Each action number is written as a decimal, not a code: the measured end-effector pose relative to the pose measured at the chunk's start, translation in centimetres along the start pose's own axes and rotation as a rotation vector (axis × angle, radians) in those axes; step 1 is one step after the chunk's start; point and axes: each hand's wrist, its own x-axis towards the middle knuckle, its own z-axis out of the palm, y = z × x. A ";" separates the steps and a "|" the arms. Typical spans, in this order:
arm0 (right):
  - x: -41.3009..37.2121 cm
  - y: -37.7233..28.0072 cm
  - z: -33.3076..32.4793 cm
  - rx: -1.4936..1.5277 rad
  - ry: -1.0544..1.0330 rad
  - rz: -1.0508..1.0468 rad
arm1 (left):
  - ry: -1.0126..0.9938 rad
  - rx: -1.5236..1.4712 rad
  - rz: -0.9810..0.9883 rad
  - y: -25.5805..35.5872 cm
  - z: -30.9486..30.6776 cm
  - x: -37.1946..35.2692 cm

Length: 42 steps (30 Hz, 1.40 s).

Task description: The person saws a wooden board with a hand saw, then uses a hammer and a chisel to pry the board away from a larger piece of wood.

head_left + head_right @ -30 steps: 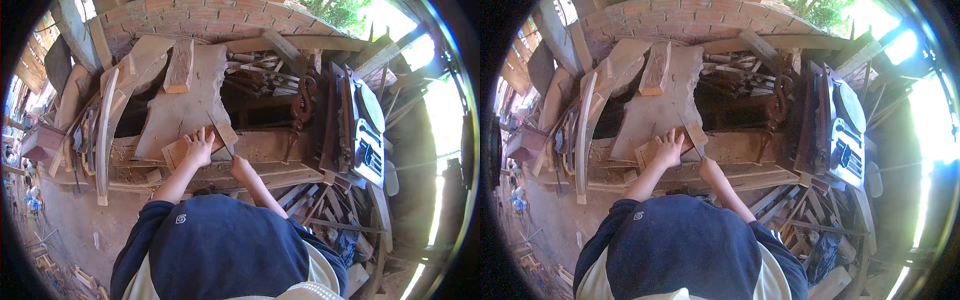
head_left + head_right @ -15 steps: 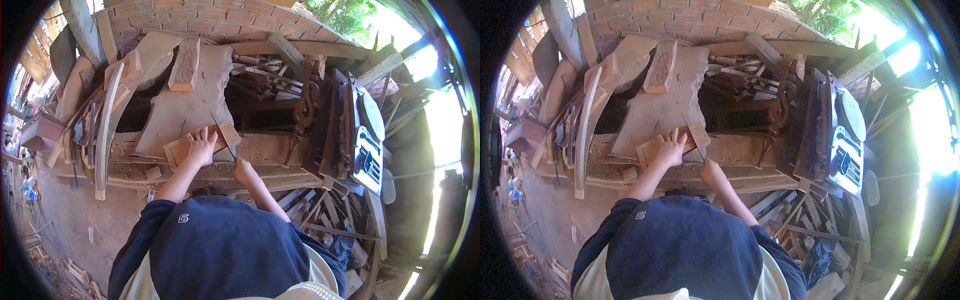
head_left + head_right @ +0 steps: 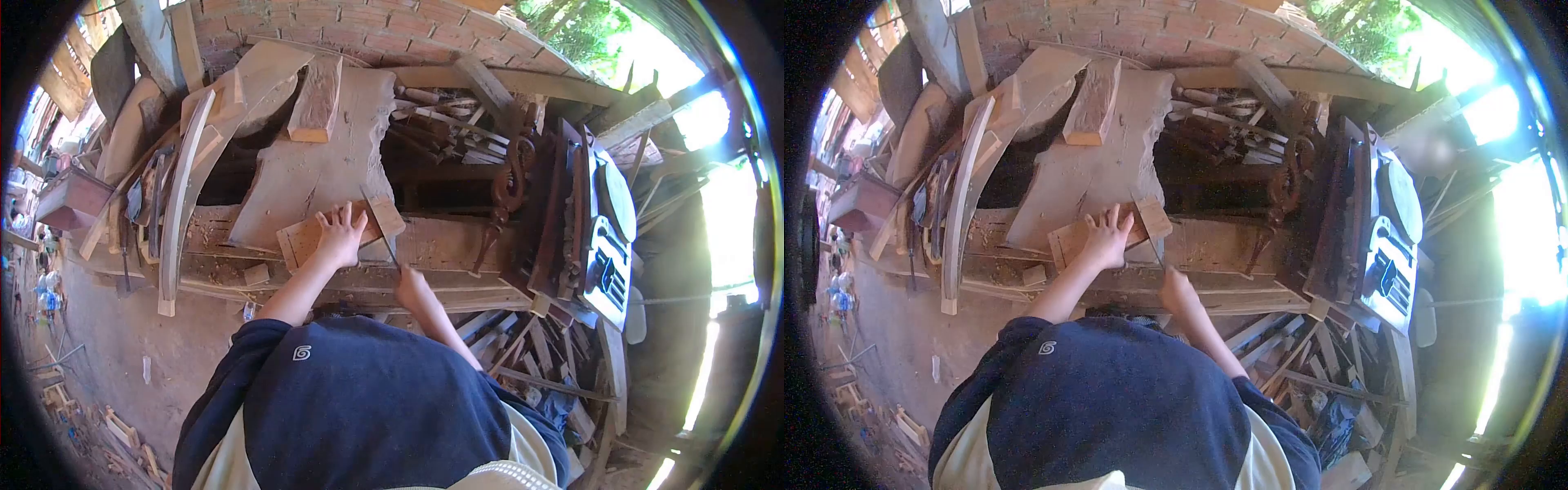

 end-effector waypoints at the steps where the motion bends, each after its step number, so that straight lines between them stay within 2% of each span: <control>1: 2.8 0.4 0.8 -0.035 -0.031 -0.038 | 0.043 0.009 0.003 -0.1 0.9 0.3; 3: 5.9 0.0 1.6 -0.066 -0.064 -0.072 | 0.080 0.020 0.007 -0.4 2.5 1.0; 5: 6.1 -1.6 1.4 -0.075 0.009 -0.012 | 0.192 0.021 0.006 -0.6 3.9 1.5; 8: 2.0 -0.7 0.2 -0.049 -0.020 -0.026 | 0.070 -0.017 0.003 -0.2 0.8 0.2; 13: -3.2 -0.4 -1.6 -0.024 -0.059 0.060 | 0.039 -0.035 0.009 -0.3 0.2 0.0; 16: 1.5 -0.5 0.1 -0.042 -0.044 0.039 | 0.052 -0.020 0.018 -0.5 1.2 0.5; 18: 5.3 -0.7 1.5 -0.024 0.007 -0.048 | 0.142 0.019 0.007 -0.7 3.2 1.2; 19: 5.8 -1.2 1.4 -0.022 0.005 -0.044 | 0.138 0.018 0.008 -0.7 4.2 1.6; 21: 5.9 -2.1 1.2 -0.029 -0.002 -0.009 | 0.259 0.049 0.003 -1.1 5.8 2.1; 22: 4.8 -2.3 0.8 -0.023 0.001 -0.007 | 0.258 0.053 0.008 -1.0 4.1 1.6; 24: 0.8 -1.8 -0.4 0.017 -0.018 0.049 | 0.077 0.002 0.017 -0.5 0.9 0.3; 27: -2.8 -0.1 -1.0 -0.009 -0.043 0.080 | 0.059 -0.043 0.029 -0.3 -0.3 -0.1; 31: 0.3 -0.2 0.1 -0.005 -0.005 0.040 | 0.040 -0.026 0.011 -0.3 0.1 0.4; 32: 2.0 -0.6 0.4 0.053 0.020 0.025 | 0.062 -0.013 0.007 -0.4 0.7 0.6; 35: 5.6 -0.7 1.9 -0.056 0.033 0.025 | 0.143 0.013 0.005 -0.9 3.6 1.7; 37: 5.5 -0.5 2.0 -0.041 0.043 -0.008 | 0.202 0.030 0.005 -0.6 2.5 1.1; 39: 2.2 0.4 1.5 -0.010 0.056 0.000 | 0.064 -0.014 0.003 -0.3 0.6 0.6; 42: -2.8 0.5 -0.4 0.012 0.050 0.012 | 0.069 -0.030 0.015 -0.3 0.3 0.3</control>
